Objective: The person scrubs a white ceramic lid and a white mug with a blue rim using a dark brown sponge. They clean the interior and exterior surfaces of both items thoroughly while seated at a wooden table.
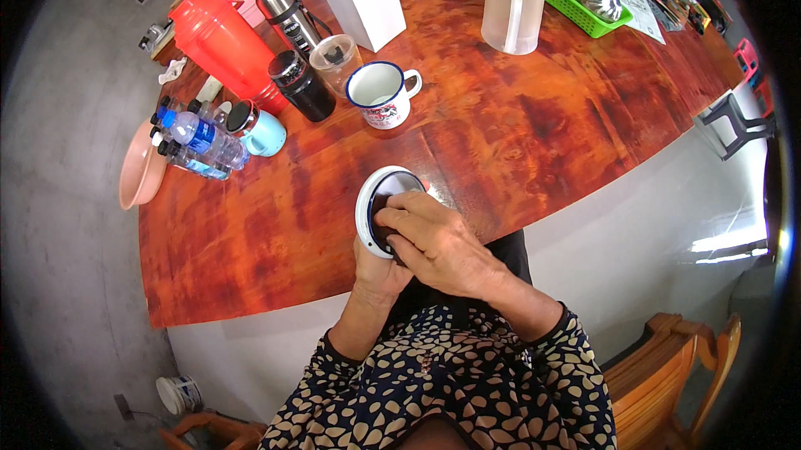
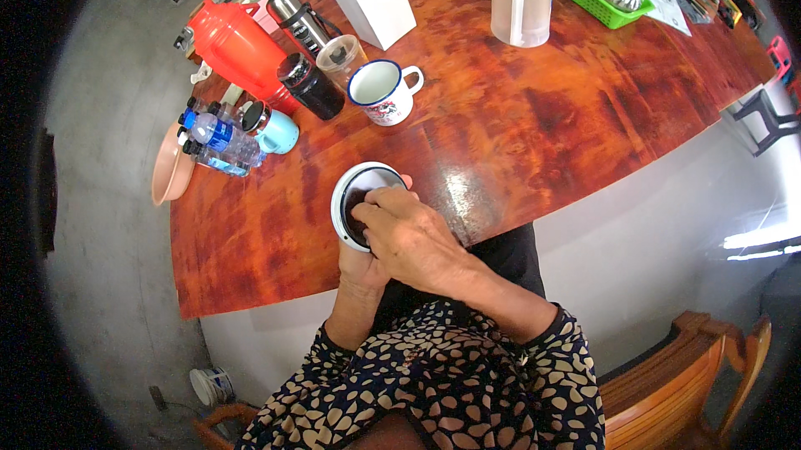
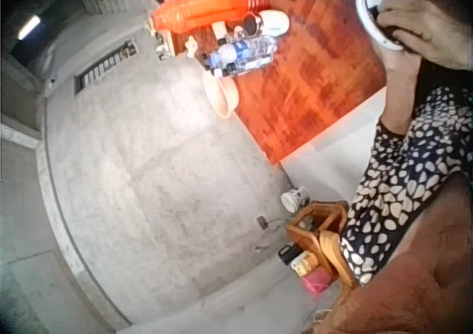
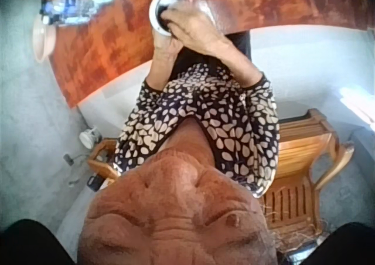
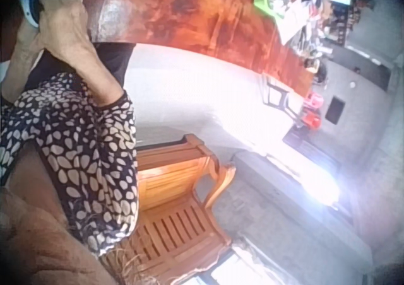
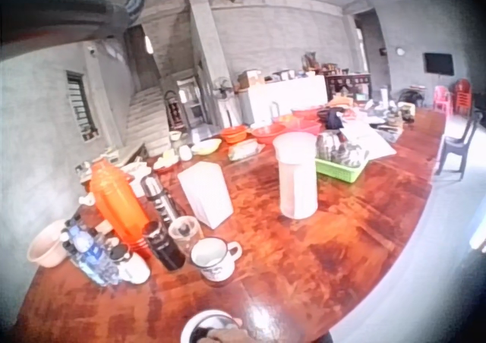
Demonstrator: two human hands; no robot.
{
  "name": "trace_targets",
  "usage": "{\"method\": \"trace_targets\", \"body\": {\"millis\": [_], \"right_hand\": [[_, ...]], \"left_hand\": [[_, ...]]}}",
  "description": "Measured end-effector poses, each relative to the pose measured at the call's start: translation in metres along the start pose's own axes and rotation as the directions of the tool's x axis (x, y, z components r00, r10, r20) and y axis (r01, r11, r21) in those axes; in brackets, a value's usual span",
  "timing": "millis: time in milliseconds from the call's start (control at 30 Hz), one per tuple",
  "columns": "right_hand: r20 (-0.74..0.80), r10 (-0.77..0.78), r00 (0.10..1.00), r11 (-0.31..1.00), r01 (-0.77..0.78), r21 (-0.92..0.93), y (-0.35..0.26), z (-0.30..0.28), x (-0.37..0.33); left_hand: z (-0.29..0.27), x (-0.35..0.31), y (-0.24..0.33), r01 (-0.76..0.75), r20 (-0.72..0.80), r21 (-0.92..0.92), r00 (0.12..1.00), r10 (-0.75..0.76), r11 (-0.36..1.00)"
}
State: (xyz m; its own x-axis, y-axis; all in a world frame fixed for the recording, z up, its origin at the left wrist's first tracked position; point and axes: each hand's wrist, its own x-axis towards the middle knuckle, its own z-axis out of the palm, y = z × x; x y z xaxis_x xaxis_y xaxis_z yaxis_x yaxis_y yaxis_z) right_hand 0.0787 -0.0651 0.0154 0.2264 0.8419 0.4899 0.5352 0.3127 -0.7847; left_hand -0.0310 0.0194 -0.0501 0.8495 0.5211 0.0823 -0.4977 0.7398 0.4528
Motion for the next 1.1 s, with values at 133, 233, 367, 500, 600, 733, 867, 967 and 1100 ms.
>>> {"method": "trace_targets", "body": {"millis": [133, 233, 367, 500, 600, 733, 867, 967, 1100], "right_hand": [[0.127, -0.005, 0.992, 0.977, -0.022, 0.214, 0.005, -0.012, 0.002], [0.008, 0.283, 0.959, 0.867, -0.26, 0.426, -0.003, -0.009, -0.001], [-0.222, 0.324, 0.92, 0.892, -0.219, 0.395, -0.014, 0.003, 0.0], [-0.007, 0.042, 0.999, 0.966, -0.039, 0.255, -0.008, -0.007, 0.0], [0.11, -0.051, 0.993, 0.963, 0.019, 0.27, -0.004, -0.019, -0.001], [0.205, -0.022, 0.979, 0.964, -0.033, 0.263, -0.001, -0.028, -0.009], [0.069, 0.048, 0.996, 0.768, -0.081, 0.636, 0.001, -0.03, -0.023], [-0.178, 0.182, 0.967, 0.864, -0.071, 0.498, -0.011, -0.008, -0.023], [-0.209, 0.118, 0.971, 0.976, -0.074, 0.204, -0.022, 0.006, -0.016]], "left_hand": [[-0.002, -0.003, -0.001, 0.057, 0.011, -0.089, 0.998, -0.056, 0.994], [0.021, 0.001, 0.0, 0.055, -0.22, -0.079, 0.973, -0.071, 0.995], [0.015, -0.003, -0.007, -0.026, -0.067, -0.054, 0.997, 0.022, 0.998], [0.028, 0.0, 0.0, -0.013, -0.102, 0.18, 0.994, 0.032, 0.984], [0.013, 0.002, 0.0, 0.088, -0.129, 0.036, 0.988, -0.083, 0.995], [0.025, 0.0, -0.01, 0.048, -0.179, 0.087, 0.983, -0.032, 0.995], [0.029, 0.005, -0.001, 0.011, -0.134, 0.063, 0.991, -0.003, 0.998], [0.038, 0.004, -0.002, 0.053, -0.373, 0.159, 0.928, 0.01, 0.986], [0.045, 0.0, -0.002, 0.024, -0.39, 0.201, 0.919, 0.057, 0.979]]}}
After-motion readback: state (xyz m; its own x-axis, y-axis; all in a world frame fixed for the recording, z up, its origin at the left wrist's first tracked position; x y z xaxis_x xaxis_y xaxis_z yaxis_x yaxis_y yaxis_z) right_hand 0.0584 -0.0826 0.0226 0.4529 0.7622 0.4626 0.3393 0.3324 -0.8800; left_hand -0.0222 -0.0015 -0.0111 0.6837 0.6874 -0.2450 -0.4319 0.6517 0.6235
